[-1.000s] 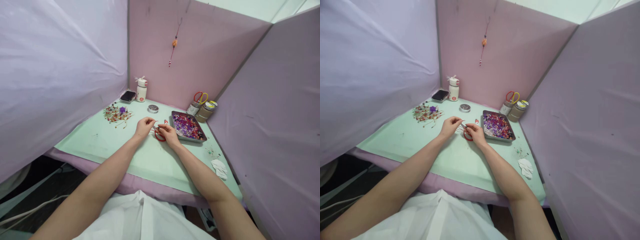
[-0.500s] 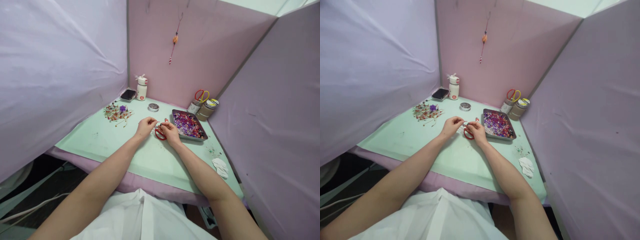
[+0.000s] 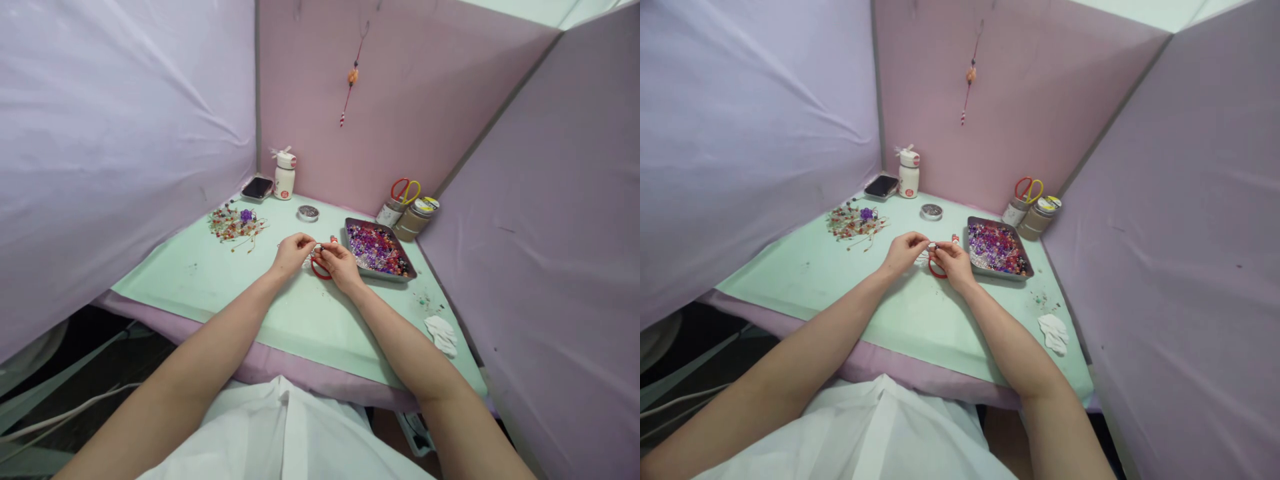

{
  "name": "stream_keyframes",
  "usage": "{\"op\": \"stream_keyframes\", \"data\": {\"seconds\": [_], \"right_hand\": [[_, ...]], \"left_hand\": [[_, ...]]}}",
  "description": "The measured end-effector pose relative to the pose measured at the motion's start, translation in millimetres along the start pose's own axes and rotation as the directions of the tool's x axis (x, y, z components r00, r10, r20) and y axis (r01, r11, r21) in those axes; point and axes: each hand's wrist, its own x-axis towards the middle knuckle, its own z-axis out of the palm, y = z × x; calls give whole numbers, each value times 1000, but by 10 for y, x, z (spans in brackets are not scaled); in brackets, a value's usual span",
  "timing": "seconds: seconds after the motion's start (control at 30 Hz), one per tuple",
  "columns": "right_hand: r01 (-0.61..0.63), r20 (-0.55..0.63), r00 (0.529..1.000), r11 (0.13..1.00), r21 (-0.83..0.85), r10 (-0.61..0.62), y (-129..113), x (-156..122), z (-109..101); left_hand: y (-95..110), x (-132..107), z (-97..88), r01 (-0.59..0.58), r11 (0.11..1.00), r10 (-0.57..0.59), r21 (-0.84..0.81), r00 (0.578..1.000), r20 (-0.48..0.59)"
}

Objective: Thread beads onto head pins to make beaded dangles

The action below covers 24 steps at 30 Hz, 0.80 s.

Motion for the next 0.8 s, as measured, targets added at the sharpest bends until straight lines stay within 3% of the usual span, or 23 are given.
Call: {"op": "stream_keyframes", "data": {"seconds": [0.23, 0.6, 0.8], "right_hand": [[11, -11, 1000, 1000, 7, -11, 21, 21, -24], [54, -24, 998, 998, -24, -55, 60, 50, -61], [64, -23, 998, 998, -15, -65, 80, 64, -76]], "left_hand": [[-1, -5, 4, -18, 1000, 18, -5, 1000, -4], [36, -55, 16, -151, 979, 148, 135, 989, 31], [44, -61, 13, -156, 973, 152, 172, 988, 38]]}}
